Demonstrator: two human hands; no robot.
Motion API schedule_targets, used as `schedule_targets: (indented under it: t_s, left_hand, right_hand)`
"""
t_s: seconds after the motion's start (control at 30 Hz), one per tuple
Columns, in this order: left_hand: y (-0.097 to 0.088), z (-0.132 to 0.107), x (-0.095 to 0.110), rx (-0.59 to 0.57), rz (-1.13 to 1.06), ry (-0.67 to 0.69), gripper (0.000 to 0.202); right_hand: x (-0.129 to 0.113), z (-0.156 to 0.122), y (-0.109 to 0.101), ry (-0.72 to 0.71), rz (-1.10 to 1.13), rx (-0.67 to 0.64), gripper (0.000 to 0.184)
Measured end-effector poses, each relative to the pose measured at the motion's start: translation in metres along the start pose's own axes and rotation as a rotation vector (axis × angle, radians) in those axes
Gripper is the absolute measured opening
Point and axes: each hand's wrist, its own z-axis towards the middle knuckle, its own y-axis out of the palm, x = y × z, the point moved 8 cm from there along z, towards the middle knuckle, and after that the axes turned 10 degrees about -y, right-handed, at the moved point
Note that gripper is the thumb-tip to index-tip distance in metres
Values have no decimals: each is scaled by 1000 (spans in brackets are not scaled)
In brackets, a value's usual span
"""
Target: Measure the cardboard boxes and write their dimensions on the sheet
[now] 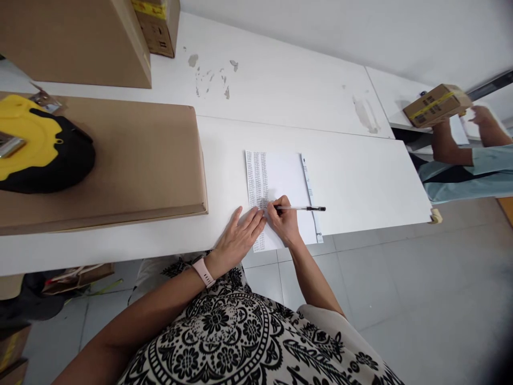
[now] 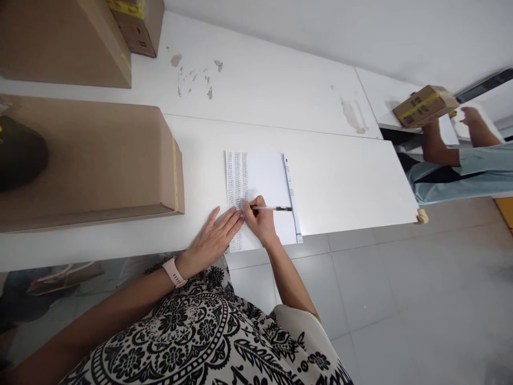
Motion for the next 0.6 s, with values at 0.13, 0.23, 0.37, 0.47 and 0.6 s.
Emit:
schedule_targets:
  t_s: [0.13,0.23,0.37,0.47,0.6]
  left_hand:
    - [1,0,0,-16,-18,-1,64]
    - [2,-1,0,-23,-45,-8,66]
    - [2,-1,-1,-15,-33,-18,67]
    - [2,-1,0,0,2,-10,64]
    - [4,-2,0,7,40,2,64]
  right_hand:
    - [1,0,1,-7,17,-8,29]
    - [2,-1,1,-6,18,1,28]
    - [3,-2,1,-8,25,4,29]
    - [2,-2,0,-12,19,4,29]
    - [2,-1,-2,-19,28,20,27]
